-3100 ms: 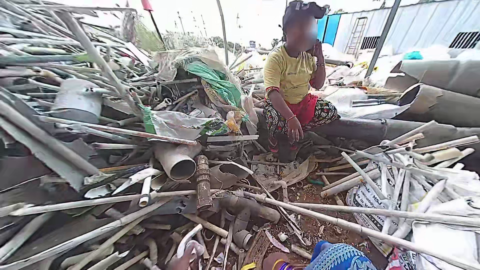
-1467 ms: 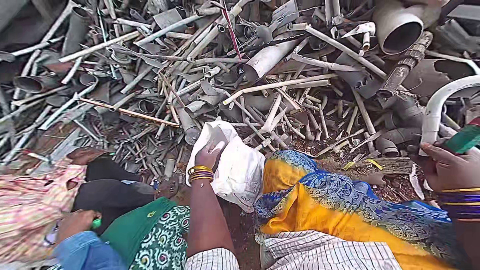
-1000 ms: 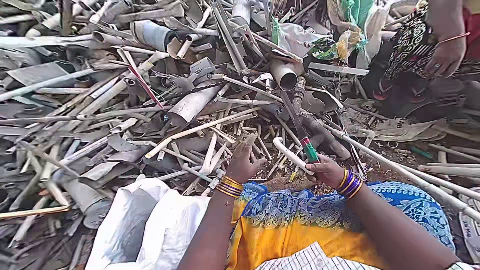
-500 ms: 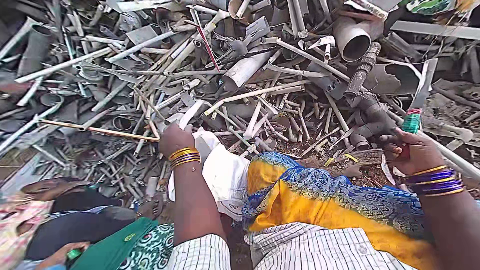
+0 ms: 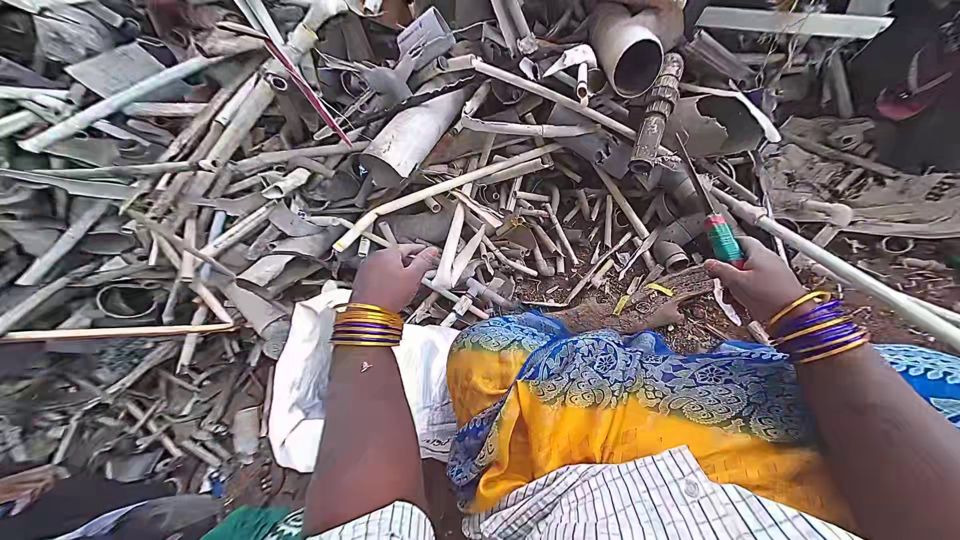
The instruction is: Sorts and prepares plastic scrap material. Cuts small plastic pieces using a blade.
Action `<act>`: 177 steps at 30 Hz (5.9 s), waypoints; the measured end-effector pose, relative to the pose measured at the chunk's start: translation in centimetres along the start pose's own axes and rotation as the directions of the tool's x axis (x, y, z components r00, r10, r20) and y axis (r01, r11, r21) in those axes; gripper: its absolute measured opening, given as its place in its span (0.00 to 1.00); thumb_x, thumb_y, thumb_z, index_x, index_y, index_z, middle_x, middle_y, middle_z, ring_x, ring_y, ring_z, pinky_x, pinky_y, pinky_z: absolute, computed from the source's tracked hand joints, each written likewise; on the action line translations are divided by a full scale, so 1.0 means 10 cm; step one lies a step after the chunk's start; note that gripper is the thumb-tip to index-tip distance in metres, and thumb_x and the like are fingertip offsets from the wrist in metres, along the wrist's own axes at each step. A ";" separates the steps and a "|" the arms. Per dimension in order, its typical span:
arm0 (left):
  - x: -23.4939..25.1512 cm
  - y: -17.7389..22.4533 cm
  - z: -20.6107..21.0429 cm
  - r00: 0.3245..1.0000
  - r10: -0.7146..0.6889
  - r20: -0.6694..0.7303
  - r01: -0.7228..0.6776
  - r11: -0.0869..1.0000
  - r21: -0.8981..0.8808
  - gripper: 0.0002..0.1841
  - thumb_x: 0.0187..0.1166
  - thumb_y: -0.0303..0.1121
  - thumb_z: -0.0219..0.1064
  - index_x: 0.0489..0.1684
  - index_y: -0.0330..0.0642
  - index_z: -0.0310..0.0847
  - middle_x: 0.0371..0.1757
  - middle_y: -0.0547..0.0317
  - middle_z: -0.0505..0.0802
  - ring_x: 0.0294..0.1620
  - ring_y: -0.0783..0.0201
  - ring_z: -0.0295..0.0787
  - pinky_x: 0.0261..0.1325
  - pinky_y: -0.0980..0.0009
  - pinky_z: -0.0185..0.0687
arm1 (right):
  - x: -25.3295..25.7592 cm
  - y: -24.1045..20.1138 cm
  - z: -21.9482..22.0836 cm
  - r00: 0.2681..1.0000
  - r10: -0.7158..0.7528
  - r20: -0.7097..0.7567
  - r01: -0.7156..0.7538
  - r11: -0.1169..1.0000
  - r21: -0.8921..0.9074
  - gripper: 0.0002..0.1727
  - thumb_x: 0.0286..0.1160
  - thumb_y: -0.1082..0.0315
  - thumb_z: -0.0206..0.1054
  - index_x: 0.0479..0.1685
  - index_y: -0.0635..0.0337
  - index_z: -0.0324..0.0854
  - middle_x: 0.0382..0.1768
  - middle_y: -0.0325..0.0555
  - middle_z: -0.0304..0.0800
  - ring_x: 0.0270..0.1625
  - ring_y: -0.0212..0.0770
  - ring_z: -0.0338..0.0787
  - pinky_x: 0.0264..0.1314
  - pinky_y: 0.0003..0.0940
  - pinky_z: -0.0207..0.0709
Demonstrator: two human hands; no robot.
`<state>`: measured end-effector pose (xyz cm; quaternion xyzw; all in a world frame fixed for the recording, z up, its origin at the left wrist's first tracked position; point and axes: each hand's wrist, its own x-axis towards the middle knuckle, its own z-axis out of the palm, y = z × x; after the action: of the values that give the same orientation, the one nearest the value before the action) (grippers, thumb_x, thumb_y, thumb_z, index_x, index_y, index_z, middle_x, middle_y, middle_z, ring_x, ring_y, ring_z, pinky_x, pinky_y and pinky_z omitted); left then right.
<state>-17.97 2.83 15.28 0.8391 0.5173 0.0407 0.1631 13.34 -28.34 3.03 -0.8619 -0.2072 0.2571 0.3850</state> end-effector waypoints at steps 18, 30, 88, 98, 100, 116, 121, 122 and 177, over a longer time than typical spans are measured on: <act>1.85 1.09 3.33 0.758 -0.211 0.617 0.052 0.963 0.266 0.23 0.91 0.40 0.54 0.66 0.24 0.80 0.73 0.30 0.83 0.79 0.40 0.77 0.80 0.41 0.69 | 0.78 -0.08 0.44 0.727 0.621 0.295 -0.158 0.568 -0.808 0.18 0.82 0.69 0.60 0.64 0.72 0.79 0.68 0.69 0.82 0.72 0.66 0.83 0.65 0.66 0.76; 2.30 0.82 4.18 0.790 -0.298 0.536 0.146 0.941 0.307 0.25 0.91 0.43 0.54 0.75 0.30 0.76 0.76 0.36 0.83 0.79 0.43 0.80 0.78 0.44 0.74 | 1.02 0.17 0.45 0.605 0.731 0.317 -0.197 0.523 -0.829 0.19 0.86 0.64 0.57 0.70 0.63 0.78 0.66 0.66 0.85 0.70 0.66 0.85 0.64 0.67 0.77; -0.35 1.88 2.29 0.695 0.440 0.569 0.536 0.212 -0.817 0.21 0.83 0.22 0.40 0.72 0.33 0.67 0.36 0.59 0.83 0.16 0.76 0.70 0.18 0.81 0.66 | 0.03 0.02 0.40 0.963 -0.231 0.139 0.133 0.856 0.499 0.23 0.93 0.60 0.43 0.71 0.68 0.70 0.34 0.40 0.77 0.29 0.29 0.79 0.36 0.27 0.79; -0.22 2.08 2.36 0.702 0.455 0.547 0.423 0.352 -0.835 0.22 0.91 0.28 0.42 0.80 0.31 0.64 0.18 0.67 0.73 0.09 0.78 0.60 0.10 0.83 0.56 | 0.42 0.05 0.23 0.990 -0.118 0.082 0.071 0.896 0.439 0.26 0.97 0.62 0.41 0.88 0.62 0.61 0.33 0.43 0.79 0.24 0.30 0.80 0.31 0.26 0.81; -0.21 2.08 2.37 0.682 0.470 0.560 0.443 0.344 -0.828 0.21 0.90 0.28 0.42 0.77 0.31 0.66 0.17 0.69 0.72 0.08 0.78 0.60 0.10 0.82 0.56 | 0.48 0.06 0.22 0.990 -0.096 0.106 0.048 0.922 0.385 0.26 0.96 0.63 0.45 0.89 0.60 0.62 0.38 0.47 0.83 0.27 0.29 0.81 0.36 0.26 0.81; -0.30 2.12 2.48 0.700 0.373 0.608 0.522 0.313 -0.793 0.14 0.93 0.29 0.41 0.57 0.35 0.72 0.13 0.69 0.69 0.07 0.78 0.58 0.09 0.83 0.55 | 0.51 0.05 0.45 0.998 -0.048 0.041 0.042 0.989 0.139 0.26 0.95 0.66 0.46 0.89 0.56 0.66 0.65 0.59 0.89 0.57 0.46 0.89 0.66 0.42 0.76; -0.33 2.11 2.45 0.693 0.349 0.631 0.553 0.303 -0.776 0.14 0.94 0.30 0.40 0.59 0.34 0.71 0.12 0.69 0.69 0.06 0.78 0.59 0.09 0.83 0.56 | 0.58 0.09 0.47 1.000 0.019 0.019 -0.022 0.991 0.131 0.26 0.96 0.64 0.45 0.89 0.52 0.66 0.47 0.58 0.90 0.38 0.45 0.85 0.50 0.44 0.78; -0.34 2.12 2.45 0.690 0.355 0.631 0.554 0.303 -0.775 0.14 0.94 0.30 0.39 0.58 0.35 0.71 0.12 0.69 0.69 0.06 0.78 0.59 0.09 0.83 0.56 | 0.57 0.09 0.45 0.999 0.028 0.019 -0.030 0.993 0.117 0.26 0.96 0.64 0.46 0.90 0.51 0.65 0.51 0.60 0.91 0.44 0.49 0.88 0.56 0.47 0.78; -0.24 2.11 2.42 0.776 0.232 0.587 0.502 0.336 -0.797 0.17 0.92 0.28 0.43 0.29 0.44 0.72 0.08 0.70 0.70 0.04 0.78 0.59 0.08 0.83 0.53 | 0.34 -0.11 0.60 0.992 -0.044 0.115 0.045 0.999 -0.005 0.27 0.96 0.62 0.45 0.92 0.44 0.62 0.56 0.61 0.92 0.58 0.59 0.91 0.65 0.59 0.77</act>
<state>4.72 -13.55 -0.64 0.5041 0.3880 0.0397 0.7705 12.23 -22.44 -0.48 -0.8422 -0.2490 0.2967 0.3750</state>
